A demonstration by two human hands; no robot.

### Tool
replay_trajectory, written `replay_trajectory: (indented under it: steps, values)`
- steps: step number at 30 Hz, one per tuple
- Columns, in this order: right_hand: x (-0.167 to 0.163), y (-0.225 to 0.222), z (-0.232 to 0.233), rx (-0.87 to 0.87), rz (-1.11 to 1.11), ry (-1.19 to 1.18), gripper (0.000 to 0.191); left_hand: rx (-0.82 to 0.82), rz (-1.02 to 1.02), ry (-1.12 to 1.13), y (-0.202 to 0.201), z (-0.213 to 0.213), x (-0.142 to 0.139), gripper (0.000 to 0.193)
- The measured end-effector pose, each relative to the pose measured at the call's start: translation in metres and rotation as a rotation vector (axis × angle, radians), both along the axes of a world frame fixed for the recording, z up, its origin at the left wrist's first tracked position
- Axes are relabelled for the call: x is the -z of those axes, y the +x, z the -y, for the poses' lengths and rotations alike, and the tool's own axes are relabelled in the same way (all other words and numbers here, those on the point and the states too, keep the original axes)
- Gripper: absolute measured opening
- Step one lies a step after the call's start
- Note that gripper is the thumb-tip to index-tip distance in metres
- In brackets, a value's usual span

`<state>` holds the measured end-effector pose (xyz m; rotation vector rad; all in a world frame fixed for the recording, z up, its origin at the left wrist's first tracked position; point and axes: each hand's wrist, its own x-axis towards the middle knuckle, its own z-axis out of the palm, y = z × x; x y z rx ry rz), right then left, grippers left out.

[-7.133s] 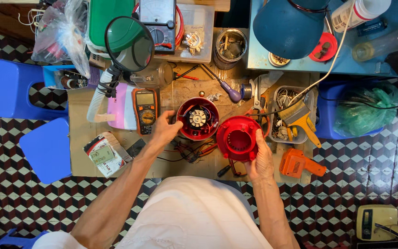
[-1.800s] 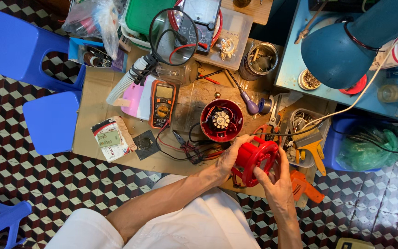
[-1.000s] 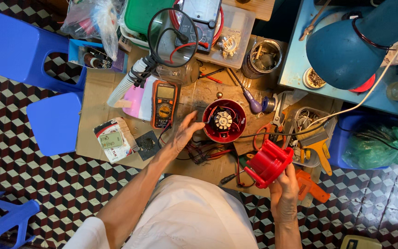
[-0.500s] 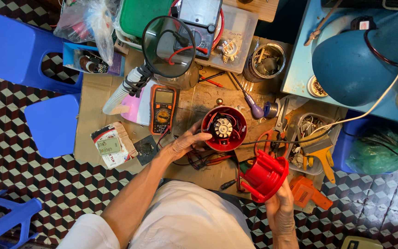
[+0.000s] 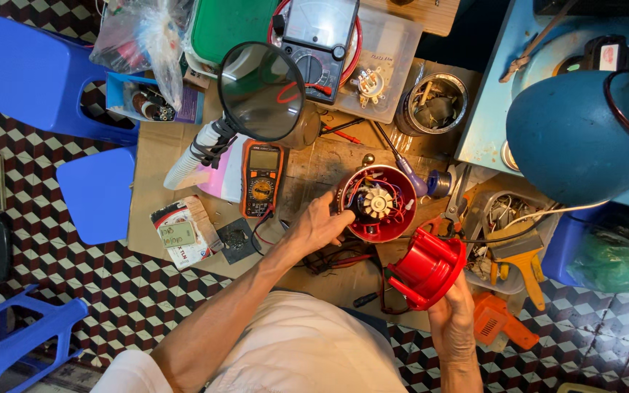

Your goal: The person disassembles a red cylindrical electrical component, removes a label, and uses a screwdriver to adjust internal parts. They repeatedly pry and scrape inside the component while holding it steady with the other hand.

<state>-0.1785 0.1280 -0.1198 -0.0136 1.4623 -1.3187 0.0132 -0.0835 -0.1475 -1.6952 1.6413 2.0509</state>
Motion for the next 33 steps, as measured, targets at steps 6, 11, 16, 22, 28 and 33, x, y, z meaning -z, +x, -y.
replay_trajectory:
  steps: [6,11,16,22,28,33]
  values:
    - [0.014,-0.019,-0.002,0.034,0.027,-0.027,0.068,0.103,0.073,-0.154,-0.030,0.012,-0.004,0.062]
    - [0.029,-0.033,-0.009,0.068,0.039,-0.063,0.074,0.084,0.080,-0.093,-0.041,0.018,-0.009,0.064]
    - [0.040,-0.043,-0.018,0.092,0.066,-0.076,0.081,0.110,0.062,-0.036,-0.050,0.027,-0.013,0.062]
    - [0.049,-0.050,-0.027,0.099,0.078,-0.131,0.080,0.145,0.071,-0.029,-0.052,0.027,-0.018,0.060]
    - [0.057,-0.051,-0.031,0.112,0.089,-0.088,0.083,0.133,0.030,-0.059,-0.048,0.025,-0.018,0.057]
    - [0.063,-0.052,-0.031,0.095,0.064,-0.079,0.082,0.205,0.142,-0.081,-0.043,0.025,-0.018,0.066]
